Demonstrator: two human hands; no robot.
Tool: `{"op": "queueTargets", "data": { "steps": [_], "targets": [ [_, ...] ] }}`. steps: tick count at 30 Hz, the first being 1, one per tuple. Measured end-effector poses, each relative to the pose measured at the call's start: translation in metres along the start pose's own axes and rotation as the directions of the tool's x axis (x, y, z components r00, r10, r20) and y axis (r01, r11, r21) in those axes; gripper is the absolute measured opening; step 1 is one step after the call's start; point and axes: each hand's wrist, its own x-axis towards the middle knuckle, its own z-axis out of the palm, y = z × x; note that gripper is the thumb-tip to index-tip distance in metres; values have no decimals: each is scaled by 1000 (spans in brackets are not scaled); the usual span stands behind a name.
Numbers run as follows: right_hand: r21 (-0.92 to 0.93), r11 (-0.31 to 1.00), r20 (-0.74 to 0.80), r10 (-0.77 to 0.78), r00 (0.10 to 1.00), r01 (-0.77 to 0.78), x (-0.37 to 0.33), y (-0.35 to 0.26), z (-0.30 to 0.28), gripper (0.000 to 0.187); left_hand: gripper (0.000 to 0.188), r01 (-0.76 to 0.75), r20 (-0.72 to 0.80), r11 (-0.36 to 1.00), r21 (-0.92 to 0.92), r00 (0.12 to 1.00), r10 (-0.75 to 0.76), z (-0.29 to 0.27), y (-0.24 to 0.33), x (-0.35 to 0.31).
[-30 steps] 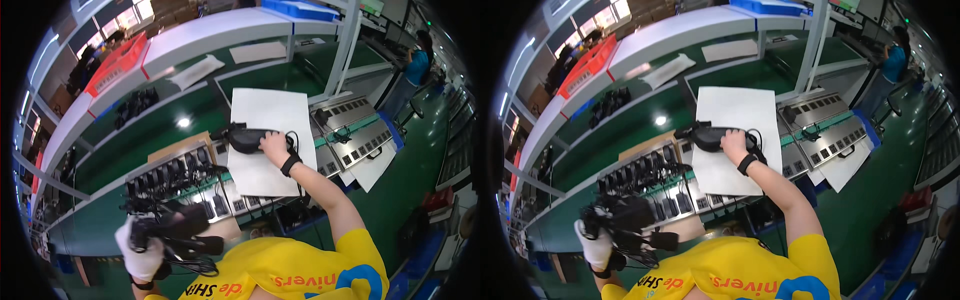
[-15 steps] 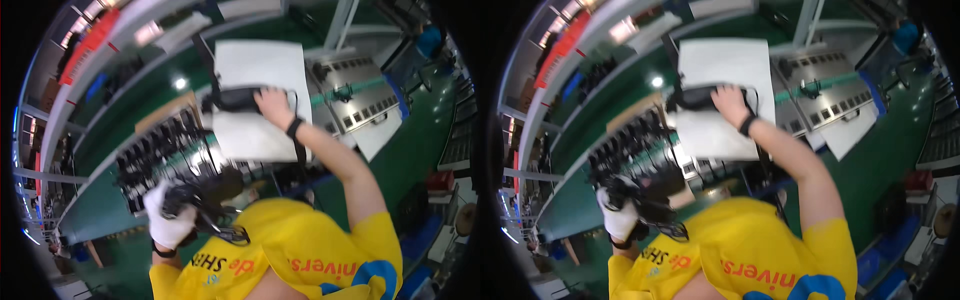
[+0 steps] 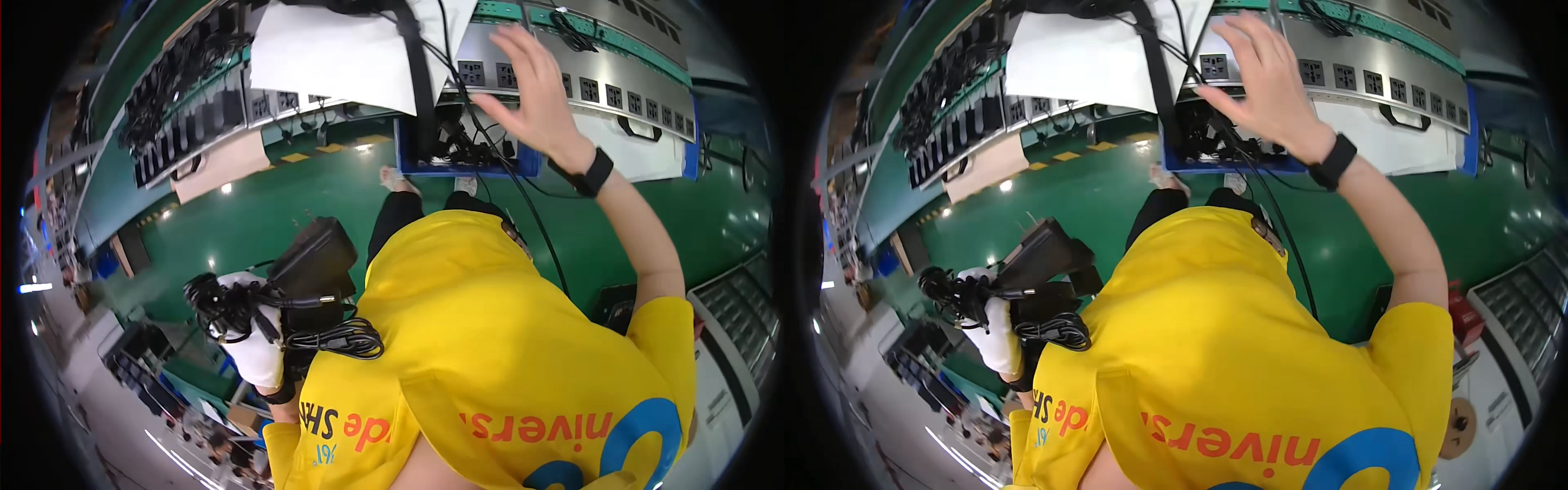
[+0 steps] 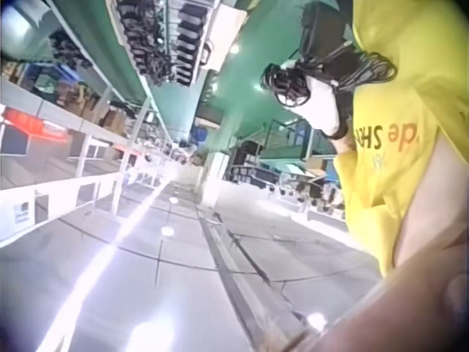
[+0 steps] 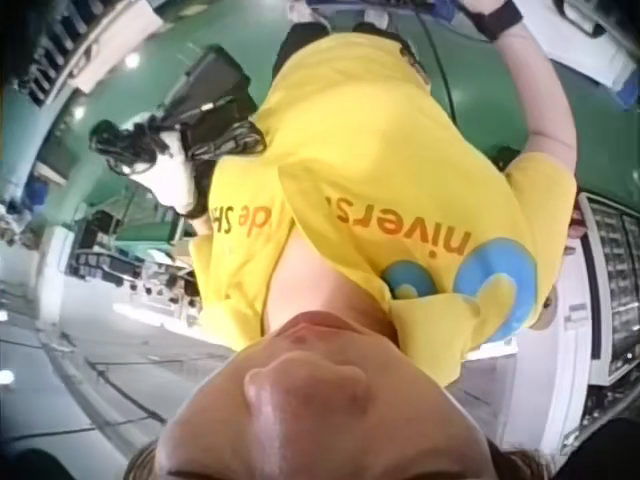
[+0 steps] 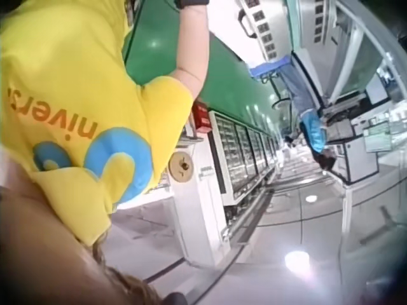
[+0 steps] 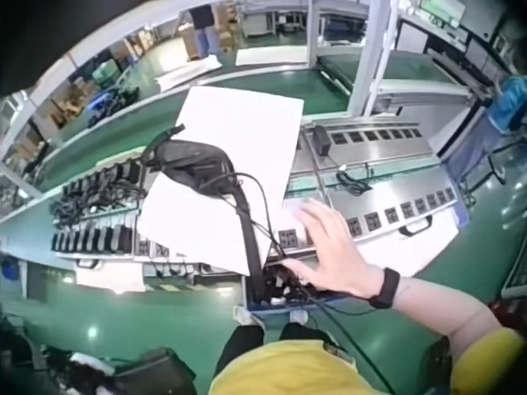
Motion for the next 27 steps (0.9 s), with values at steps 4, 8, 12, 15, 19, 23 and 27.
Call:
{"op": "queueTargets", "data": {
  "steps": [4,8,12,15,19,23,27],
  "targets": [
    [-108,982,160,170,972,-154,-47,-3,9,69,15,-41,94,996,-81,994,49,3,-18,-16],
    [-147,967,177,233,956,-208,-51,-4,23,71,17,-64,46,988,-140,996,72,0,-36,-22],
    [-133,960,194,267,944,-245,-54,-6,28,65,25,52,77,993,-103,996,-44,3,-43,-12],
    [-75,954,260,301,918,-292,-48,-16,27,54,35,-21,107,991,-134,994,36,1,-52,-3],
    [44,906,341,383,858,-422,-46,-26,33,51,31,-12,77,984,-180,997,27,-1,-53,2],
    [127,804,475,464,748,-580,-42,-28,36,57,29,0,120,976,-217,992,26,8,-53,19],
    [158,787,435,487,757,-597,-50,-21,32,54,29,-74,206,985,-159,973,106,22,-43,32]
  ]
}}
